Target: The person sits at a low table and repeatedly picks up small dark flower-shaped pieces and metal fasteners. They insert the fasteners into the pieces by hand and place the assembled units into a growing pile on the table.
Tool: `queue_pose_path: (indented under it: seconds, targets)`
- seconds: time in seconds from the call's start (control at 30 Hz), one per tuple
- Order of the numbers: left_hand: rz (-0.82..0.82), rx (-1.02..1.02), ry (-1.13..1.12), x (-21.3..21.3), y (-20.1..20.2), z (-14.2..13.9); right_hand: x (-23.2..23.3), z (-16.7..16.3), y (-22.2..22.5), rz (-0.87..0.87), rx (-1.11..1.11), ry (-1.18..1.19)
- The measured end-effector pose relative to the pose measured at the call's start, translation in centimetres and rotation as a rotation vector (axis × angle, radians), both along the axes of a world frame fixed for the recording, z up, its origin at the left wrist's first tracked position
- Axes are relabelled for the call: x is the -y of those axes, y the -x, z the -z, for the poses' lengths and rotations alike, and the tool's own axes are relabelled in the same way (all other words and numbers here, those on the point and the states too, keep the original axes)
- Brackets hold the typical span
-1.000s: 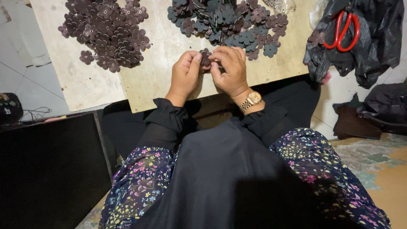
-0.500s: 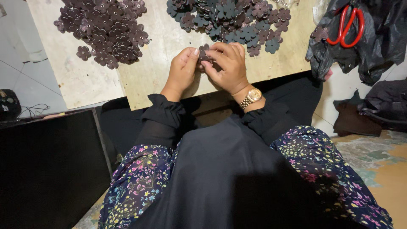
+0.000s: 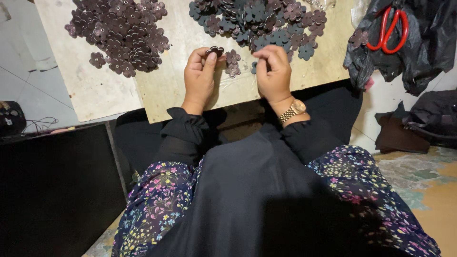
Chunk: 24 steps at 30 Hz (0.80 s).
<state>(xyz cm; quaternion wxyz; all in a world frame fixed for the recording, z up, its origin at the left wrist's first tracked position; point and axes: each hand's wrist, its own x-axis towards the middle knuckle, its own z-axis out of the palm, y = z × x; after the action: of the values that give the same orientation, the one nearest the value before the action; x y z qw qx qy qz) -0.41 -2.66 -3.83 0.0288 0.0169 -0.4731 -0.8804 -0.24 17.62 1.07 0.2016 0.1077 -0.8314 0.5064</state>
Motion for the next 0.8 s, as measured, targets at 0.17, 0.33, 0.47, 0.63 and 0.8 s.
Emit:
queue_pose_path:
  seconds: [0.17, 0.33, 0.47, 0.63, 0.8]
  targets:
    - [0.036, 0.038, -0.104, 0.1, 0.2, 0.1, -0.7, 0.2, -0.7, -0.135, -0.116, -0.197]
    - [0.031, 0.001, -0.078, 0.1, 0.3, -0.3, -1.8, 0.6, -0.4, -0.002, -0.06, -0.097]
    - [0.053, 0.017, -0.114, 0.1, 0.2, -0.3, -3.8, 0.1, -0.8, -0.015, 0.008, -0.042]
    - [0.071, 0.034, -0.119, 0.1, 0.2, 0.1, -4.2, -1.7, -2.0, -0.209, -0.059, -0.258]
    - [0.095, -0.002, -0.067, -0.2, -0.1, 0.6, -3.4, -2.4, -2.0, -0.191, -0.037, -0.337]
